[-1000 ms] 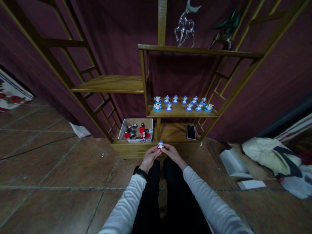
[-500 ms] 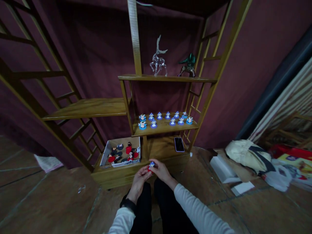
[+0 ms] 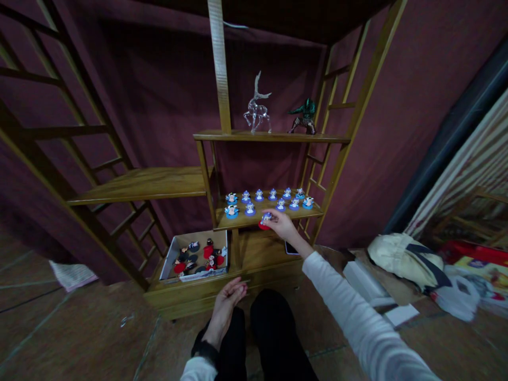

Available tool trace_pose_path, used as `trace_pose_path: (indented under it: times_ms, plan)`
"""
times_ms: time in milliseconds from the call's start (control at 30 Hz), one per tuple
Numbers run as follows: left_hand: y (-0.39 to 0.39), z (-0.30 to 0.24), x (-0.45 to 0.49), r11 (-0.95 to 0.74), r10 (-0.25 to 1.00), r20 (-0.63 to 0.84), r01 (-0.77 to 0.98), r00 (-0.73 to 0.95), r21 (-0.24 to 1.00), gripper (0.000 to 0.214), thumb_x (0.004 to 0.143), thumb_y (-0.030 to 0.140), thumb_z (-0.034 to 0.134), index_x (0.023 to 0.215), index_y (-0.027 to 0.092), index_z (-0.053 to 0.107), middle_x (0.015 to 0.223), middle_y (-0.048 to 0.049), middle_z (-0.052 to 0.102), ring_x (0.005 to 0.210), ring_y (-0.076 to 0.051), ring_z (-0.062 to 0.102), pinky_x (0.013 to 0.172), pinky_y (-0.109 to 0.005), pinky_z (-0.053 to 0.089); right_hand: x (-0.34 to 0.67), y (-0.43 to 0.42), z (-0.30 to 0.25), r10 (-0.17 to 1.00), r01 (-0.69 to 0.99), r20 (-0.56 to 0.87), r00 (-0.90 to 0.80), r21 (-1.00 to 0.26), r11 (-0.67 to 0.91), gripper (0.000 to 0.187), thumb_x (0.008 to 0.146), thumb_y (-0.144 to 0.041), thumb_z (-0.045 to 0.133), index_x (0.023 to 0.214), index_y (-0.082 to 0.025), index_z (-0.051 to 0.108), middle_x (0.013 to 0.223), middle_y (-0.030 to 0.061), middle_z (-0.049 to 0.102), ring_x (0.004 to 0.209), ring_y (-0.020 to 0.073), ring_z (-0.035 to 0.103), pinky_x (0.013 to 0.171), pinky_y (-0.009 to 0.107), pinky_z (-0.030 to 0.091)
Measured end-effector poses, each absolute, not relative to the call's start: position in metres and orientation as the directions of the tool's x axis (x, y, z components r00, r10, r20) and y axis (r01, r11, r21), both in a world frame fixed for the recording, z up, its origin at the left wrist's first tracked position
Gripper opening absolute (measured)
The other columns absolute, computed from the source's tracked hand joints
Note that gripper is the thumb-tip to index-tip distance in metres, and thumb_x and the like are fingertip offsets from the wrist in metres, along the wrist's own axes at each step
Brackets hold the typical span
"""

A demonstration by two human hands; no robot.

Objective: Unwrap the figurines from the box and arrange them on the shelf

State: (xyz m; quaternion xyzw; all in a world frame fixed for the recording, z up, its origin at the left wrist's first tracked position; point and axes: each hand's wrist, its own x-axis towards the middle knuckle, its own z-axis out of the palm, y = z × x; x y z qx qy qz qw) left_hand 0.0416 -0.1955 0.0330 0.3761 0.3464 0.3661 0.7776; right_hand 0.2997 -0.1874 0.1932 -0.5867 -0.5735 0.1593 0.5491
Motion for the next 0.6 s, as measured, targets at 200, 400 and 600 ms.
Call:
trace_pose_path:
  times_ms: [200, 400, 600]
  plan:
    - [-0.195, 0.031, 0.044, 0.443, 0.835, -0.252, -0.326, 0.489, 0.835, 0.046, 0.059, 0.022, 0.078, 0.102, 0.012, 0.063, 0.090, -0.0099, 0.070, 0.083, -0.020, 0.067, 0.084, -0.034, 0.051, 0.344, -0.140, 0.238, 0.878, 0.748, 0.428, 0.211, -0.650, 0.137, 0.034, 0.068, -0.023, 0.064, 0.102, -0.020, 0.064, 0.075, -0.0019, 0.063, 0.069, 0.0125, 0.056, 0.066, 0.022, 0.044]
    - [-0.193, 0.031, 0.043, 0.464, 0.820, -0.273, -0.304, 0.504, 0.832, 0.047, 0.058, 0.025, 0.078, 0.101, 0.013, 0.064, 0.092, -0.0112, 0.070, 0.083, -0.019, 0.067, 0.082, -0.030, 0.051, 0.347, -0.117, 0.245, 0.929, 0.885, 0.331, 0.167, -0.465, 0.006, 0.031, 0.066, -0.017, 0.066, 0.097, -0.023, 0.067, 0.076, -0.0021, 0.064, 0.071, 0.0132, 0.056, 0.065, 0.021, 0.041]
    - [-0.192, 0.031, 0.040, 0.471, 0.820, -0.270, -0.328, 0.504, 0.819, 0.044, 0.061, 0.024, 0.077, 0.101, 0.013, 0.064, 0.094, -0.0114, 0.070, 0.085, -0.020, 0.066, 0.082, -0.031, 0.051, 0.354, -0.109, 0.248, 0.971, 0.950, 0.213, 0.105, -0.311, -0.035, 0.030, 0.064, -0.015, 0.069, 0.093, -0.023, 0.068, 0.086, 0.0021, 0.067, 0.078, 0.0170, 0.059, 0.066, 0.022, 0.042]
